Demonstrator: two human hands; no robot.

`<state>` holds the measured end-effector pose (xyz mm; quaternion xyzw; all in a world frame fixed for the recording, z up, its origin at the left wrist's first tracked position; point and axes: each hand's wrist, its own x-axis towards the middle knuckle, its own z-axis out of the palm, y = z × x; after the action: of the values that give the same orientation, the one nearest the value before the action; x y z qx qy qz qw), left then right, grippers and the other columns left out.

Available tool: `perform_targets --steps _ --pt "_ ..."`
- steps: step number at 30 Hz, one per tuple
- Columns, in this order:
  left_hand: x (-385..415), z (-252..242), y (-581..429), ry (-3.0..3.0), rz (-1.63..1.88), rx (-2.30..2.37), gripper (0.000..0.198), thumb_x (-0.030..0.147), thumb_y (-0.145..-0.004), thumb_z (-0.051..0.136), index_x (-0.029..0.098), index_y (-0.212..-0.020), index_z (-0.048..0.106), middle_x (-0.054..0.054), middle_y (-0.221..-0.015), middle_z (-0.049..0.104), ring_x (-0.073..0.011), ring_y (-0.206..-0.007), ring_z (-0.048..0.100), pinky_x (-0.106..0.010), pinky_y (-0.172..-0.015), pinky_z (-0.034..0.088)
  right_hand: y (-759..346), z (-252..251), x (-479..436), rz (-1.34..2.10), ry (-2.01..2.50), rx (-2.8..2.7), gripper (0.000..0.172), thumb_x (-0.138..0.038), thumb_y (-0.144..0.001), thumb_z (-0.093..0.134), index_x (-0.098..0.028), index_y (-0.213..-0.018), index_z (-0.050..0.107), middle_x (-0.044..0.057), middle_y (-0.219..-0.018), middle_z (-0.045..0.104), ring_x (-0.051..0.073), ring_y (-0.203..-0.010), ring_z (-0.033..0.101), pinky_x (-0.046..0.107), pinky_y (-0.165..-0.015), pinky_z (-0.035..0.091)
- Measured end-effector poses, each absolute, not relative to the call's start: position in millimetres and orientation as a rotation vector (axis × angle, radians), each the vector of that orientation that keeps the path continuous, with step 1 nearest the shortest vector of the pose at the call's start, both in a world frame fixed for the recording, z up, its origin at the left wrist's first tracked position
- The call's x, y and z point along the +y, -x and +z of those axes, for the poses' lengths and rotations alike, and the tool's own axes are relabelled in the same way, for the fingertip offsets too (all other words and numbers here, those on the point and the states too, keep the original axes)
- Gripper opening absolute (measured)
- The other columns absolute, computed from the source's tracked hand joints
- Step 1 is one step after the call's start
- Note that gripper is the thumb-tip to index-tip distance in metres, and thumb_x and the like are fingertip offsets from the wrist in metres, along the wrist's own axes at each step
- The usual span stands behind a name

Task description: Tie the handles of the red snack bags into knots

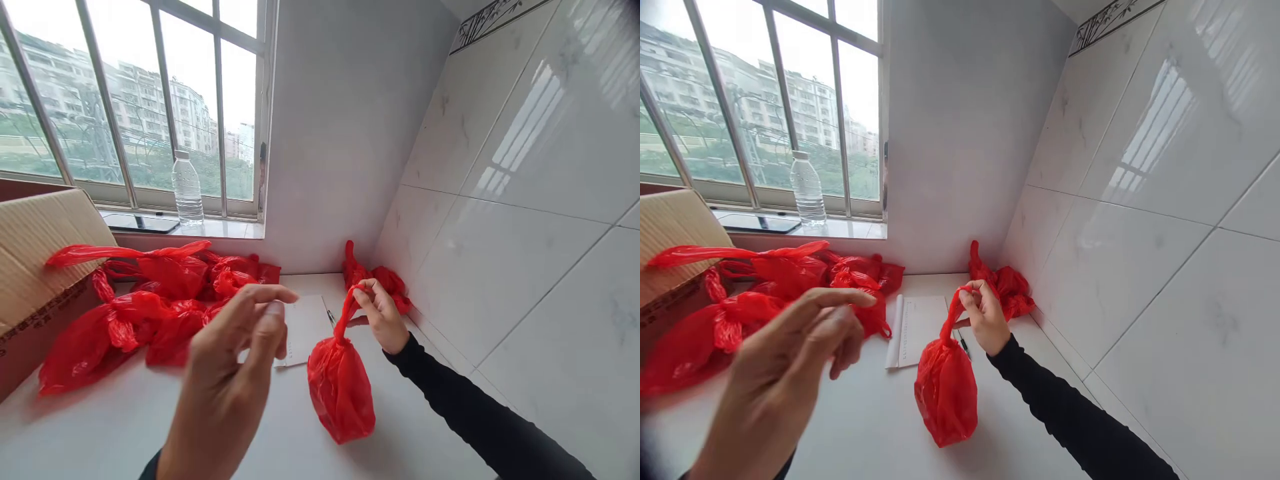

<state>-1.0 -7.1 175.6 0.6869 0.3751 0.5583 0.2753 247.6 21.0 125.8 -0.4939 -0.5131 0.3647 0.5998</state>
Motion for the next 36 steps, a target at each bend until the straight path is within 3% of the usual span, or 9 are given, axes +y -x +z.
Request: perform_targets --steps 3,5,9,15,21,23,28,33,36 --pt "-36 129 -35 -2.158 0.987 1.258 0.029 0.04 -0.098 0.04 0.025 -0.08 0.056 0.004 -0.051 0.048 -0.0149 -0.045 0.05 -0.027 -0.046 0.032 -242 108 -14 0.991 1.17 -1.136 0.037 -0.053 -0.086 0.066 -0.023 -0.096 0.048 -0.003 -0.083 0.061 0.014 -0.069 0.066 0.031 -0.055 0.062" --pt "-61 92 -52 -2.226 0.791 1.321 0.029 0.04 -0.099 0.037 0.026 -0.081 0.055 0.004 -0.053 0.053 -0.0165 -0.046 0.054 -0.028 -0.047 0.031 -240 104 -34 1.099 1.146 -1.094 0.036 -0.052 -0.087 0.066 -0.022 -0.095 0.048 -0.002 -0.085 0.062 0.014 -0.07 0.067 0.031 -0.057 0.063" --pt "-94 51 -77 -2.227 0.838 1.454 0.03 0.047 -0.093 0.049 0.024 -0.11 0.057 -0.006 -0.088 0.068 -0.025 -0.079 0.067 -0.035 -0.067 0.047 -234 116 -73 1.319 1.042 -1.123 0.029 -0.048 -0.092 0.062 -0.022 -0.096 0.049 0.001 -0.091 0.066 0.016 -0.079 0.07 0.032 -0.063 0.063" --pt "-84 59 -83 -2.203 0.81 1.372 0.02 0.018 -0.09 0.043 0.021 -0.099 0.061 -0.007 -0.09 0.067 -0.0238 -0.083 0.061 -0.038 -0.074 0.047 -251 140 -112 1.322 0.966 -1.391 0.019 -0.033 -0.095 0.06 -0.024 -0.111 0.054 0.005 -0.109 0.068 0.019 -0.1 0.068 0.039 -0.082 0.062" --pt "-85 81 -70 -2.099 0.851 1.094 0.021 0.014 -0.088 0.042 0.021 -0.088 0.061 -0.004 -0.086 0.068 -0.0177 -0.075 0.061 -0.032 -0.071 0.051 -277 117 -108 0.945 1.187 -1.689 0.037 -0.017 -0.092 0.054 -0.026 -0.128 0.05 0.005 -0.119 0.067 0.02 -0.117 0.062 0.047 -0.107 0.045" --pt "-87 86 -69 -2.135 0.789 1.055 0.026 0.013 -0.087 0.041 0.02 -0.091 0.066 -0.004 -0.085 0.068 -0.0174 -0.073 0.062 -0.032 -0.07 0.051 -276 104 -106 0.881 1.241 -1.799 0.039 -0.017 -0.086 0.061 -0.024 -0.123 0.052 0.005 -0.111 0.069 0.021 -0.109 0.064 0.045 -0.103 0.047" --pt "-83 81 -54 -2.179 0.744 1.067 0.037 0.022 -0.094 0.04 0.024 -0.114 0.071 -0.008 -0.101 0.075 -0.0204 -0.087 0.069 -0.035 -0.079 0.054 -278 85 -105 0.883 1.304 -1.812 0.014 -0.017 -0.083 0.06 -0.023 -0.096 0.056 0.0 -0.086 0.065 0.016 -0.077 0.061 0.034 -0.078 0.051" --pt "-69 64 -10 -1.942 0.913 1.421 0.036 0.038 -0.092 0.049 0.025 -0.116 0.072 -0.006 -0.114 0.075 -0.0245 -0.11 0.068 -0.038 -0.093 0.054 -303 77 -105 0.917 1.442 -1.653 0.034 -0.019 -0.083 0.059 -0.023 -0.116 0.05 -0.002 -0.082 0.062 0.015 -0.07 0.056 0.033 -0.072 0.049" --pt "-70 64 -1 -1.901 0.974 1.548 0.04 0.039 -0.09 0.05 0.025 -0.122 0.069 -0.007 -0.12 0.073 -0.0262 -0.112 0.067 -0.041 -0.096 0.053 -310 73 -106 0.896 1.519 -1.544 0.037 -0.021 -0.082 0.06 -0.022 -0.117 0.049 -0.002 -0.082 0.062 0.016 -0.075 0.058 0.037 -0.08 0.051"
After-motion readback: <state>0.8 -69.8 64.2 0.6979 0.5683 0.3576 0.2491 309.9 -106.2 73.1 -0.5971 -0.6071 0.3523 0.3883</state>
